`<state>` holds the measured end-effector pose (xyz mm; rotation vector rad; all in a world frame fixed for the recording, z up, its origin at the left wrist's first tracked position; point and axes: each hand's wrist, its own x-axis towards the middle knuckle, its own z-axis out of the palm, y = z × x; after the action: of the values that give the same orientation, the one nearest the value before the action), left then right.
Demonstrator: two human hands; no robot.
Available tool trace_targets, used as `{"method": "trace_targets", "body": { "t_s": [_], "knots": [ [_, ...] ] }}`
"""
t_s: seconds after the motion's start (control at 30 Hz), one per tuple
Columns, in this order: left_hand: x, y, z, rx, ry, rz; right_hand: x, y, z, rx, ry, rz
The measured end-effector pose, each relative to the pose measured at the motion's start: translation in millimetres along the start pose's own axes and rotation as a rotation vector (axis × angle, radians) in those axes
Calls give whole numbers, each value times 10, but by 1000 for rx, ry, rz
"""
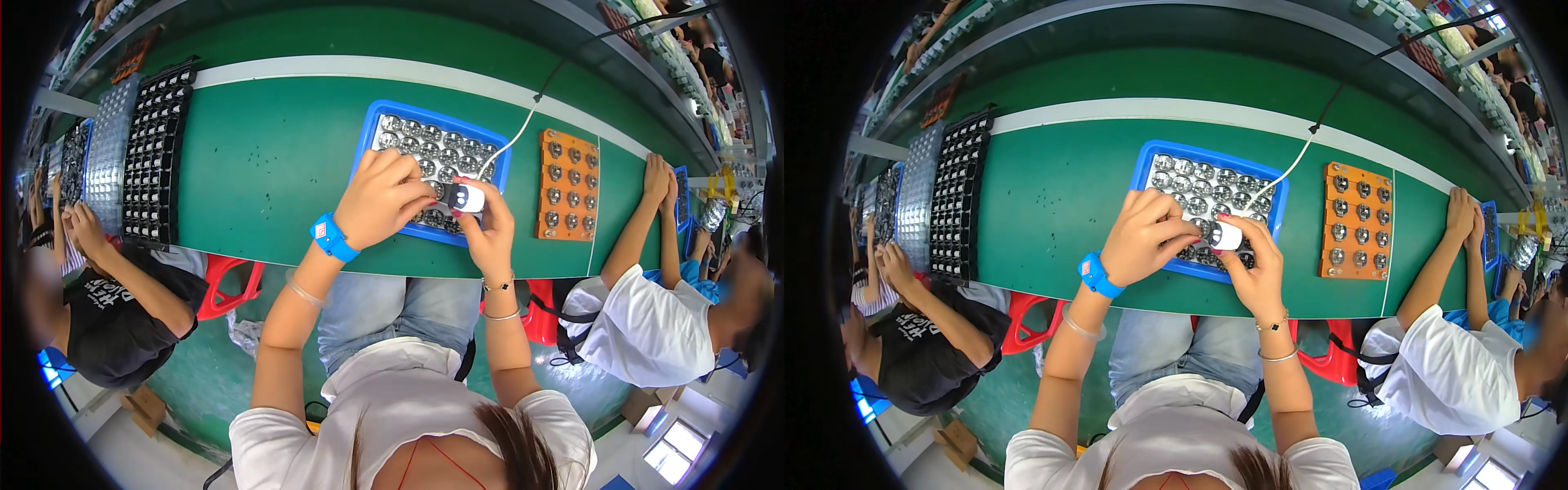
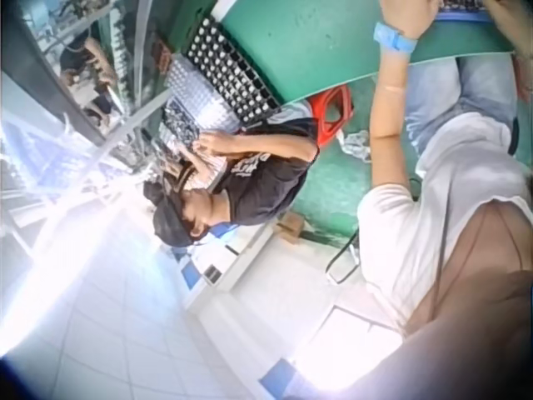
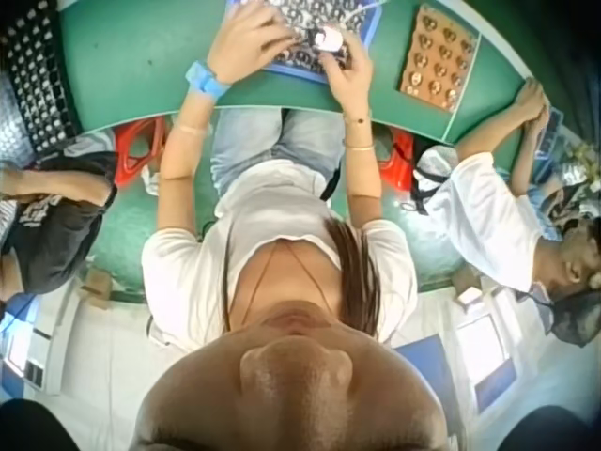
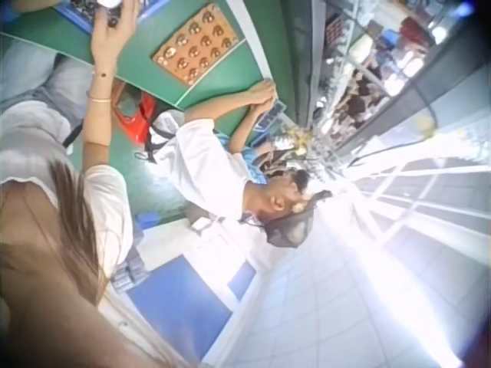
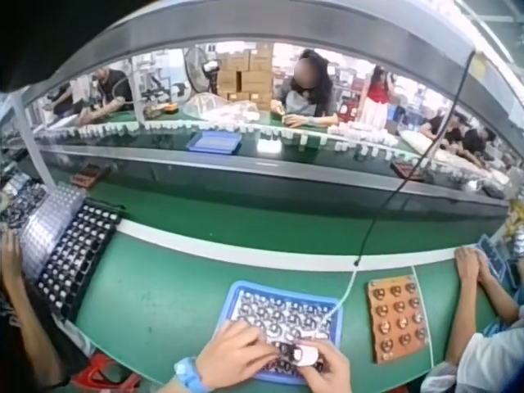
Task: Inspecting and testing small electronic components using a handheld probe on an assembly line.
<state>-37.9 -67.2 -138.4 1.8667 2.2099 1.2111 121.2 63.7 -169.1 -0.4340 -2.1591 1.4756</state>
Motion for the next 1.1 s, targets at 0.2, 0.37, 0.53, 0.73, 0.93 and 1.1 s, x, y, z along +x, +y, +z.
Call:
{"method": "trace_targets", "body": {
  "t_s": [0.2,0.37,0.53,0.73,0.93,1.1],
  "knots": [
    [-85,-143,66,85,-133,6,25,-65,-50,309,273,90],
    [28,-186,86,44,-36,-27,133,-37,-107,187,172,94],
    [111,-282,151,123,-48,2,248,-47,-89,-53,30,16],
    [148,-124,73,30,15,-1,288,-101,-46,-102,2,-3],
    [125,-182,136,76,20,8,215,44,-35,121,165,67],
    [103,-258,165,86,-50,29,296,29,-165,169,243,14]
  ]
}}
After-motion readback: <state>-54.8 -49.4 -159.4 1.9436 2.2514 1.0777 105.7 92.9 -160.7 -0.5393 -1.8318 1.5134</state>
